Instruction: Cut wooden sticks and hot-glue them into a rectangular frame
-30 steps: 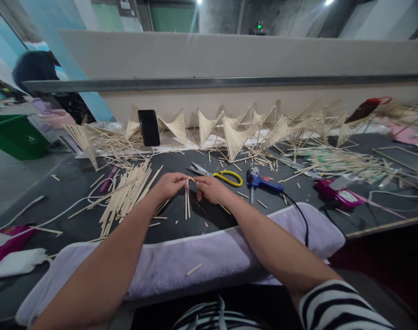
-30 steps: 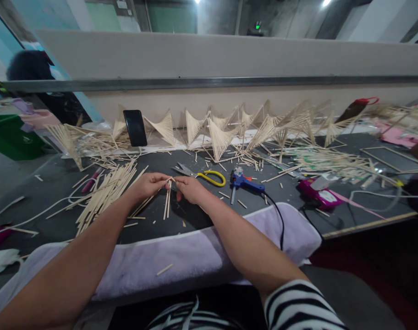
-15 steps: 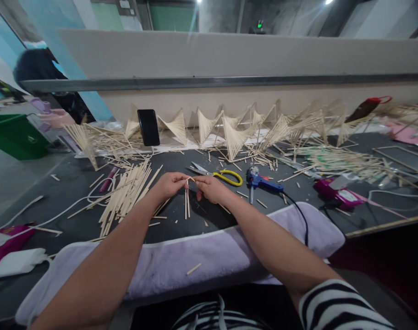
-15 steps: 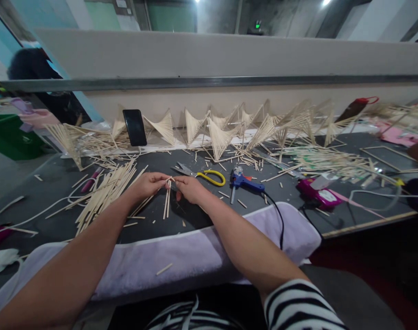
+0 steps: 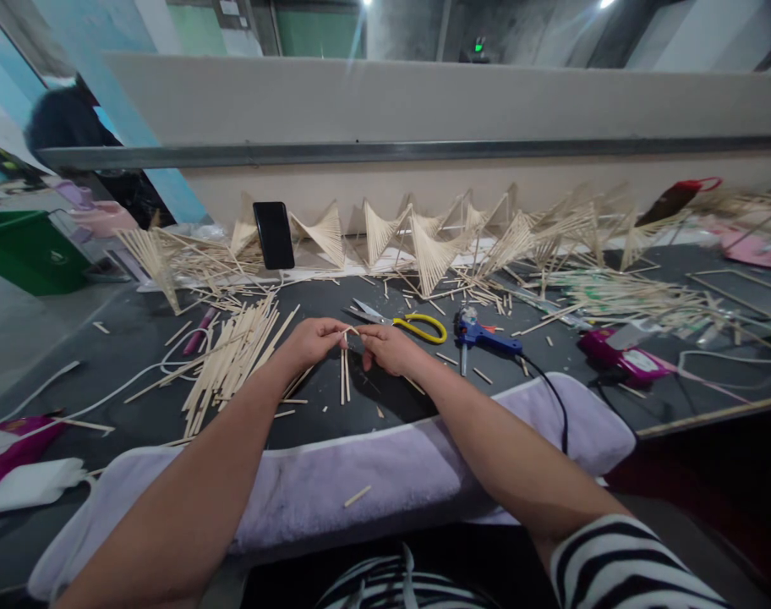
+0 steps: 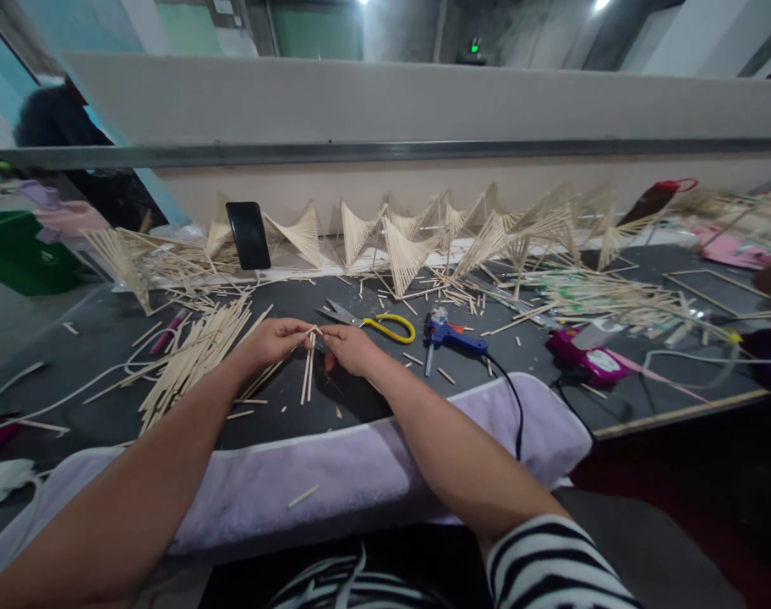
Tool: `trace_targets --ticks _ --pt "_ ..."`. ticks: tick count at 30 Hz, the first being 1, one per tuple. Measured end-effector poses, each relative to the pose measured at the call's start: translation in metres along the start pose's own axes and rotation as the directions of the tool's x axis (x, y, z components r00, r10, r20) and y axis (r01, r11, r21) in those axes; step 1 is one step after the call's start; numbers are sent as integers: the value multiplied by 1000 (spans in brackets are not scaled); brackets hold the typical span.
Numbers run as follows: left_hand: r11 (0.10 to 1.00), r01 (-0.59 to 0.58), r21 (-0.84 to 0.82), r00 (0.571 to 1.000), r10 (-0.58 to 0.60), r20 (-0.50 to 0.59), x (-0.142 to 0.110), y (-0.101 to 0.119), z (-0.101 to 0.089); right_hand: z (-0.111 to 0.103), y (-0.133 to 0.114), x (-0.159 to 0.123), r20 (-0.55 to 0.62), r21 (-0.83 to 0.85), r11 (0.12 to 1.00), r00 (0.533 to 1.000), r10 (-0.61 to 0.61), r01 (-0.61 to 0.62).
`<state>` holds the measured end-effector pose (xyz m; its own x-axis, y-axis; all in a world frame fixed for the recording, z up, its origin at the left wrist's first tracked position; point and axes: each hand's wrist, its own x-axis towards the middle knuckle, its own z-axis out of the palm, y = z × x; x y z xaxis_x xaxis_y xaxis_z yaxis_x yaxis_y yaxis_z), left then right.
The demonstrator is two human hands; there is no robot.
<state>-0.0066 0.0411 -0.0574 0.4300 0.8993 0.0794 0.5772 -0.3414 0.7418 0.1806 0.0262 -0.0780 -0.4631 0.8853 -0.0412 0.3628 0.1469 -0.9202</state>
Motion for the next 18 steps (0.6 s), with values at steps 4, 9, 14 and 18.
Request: trace_targets --ticks 4,9,14,18 --pt "1000 -17 9 1000 17 -5 2 -5 1 0 0 0 9 1 1000 1000 -3 3" --pt "999 -32 7 999 32 -11 2 -5 1 0 0 0 1 -4 1000 1000 -14 14" --pt "999 -34 10 999 34 -1 2 -5 1 0 2 1 -4 -12 1000 1000 -21 21" --pt "999 -33 7 999 33 -3 2 -5 1 1 1 1 -5 1 1000 1000 -19 19"
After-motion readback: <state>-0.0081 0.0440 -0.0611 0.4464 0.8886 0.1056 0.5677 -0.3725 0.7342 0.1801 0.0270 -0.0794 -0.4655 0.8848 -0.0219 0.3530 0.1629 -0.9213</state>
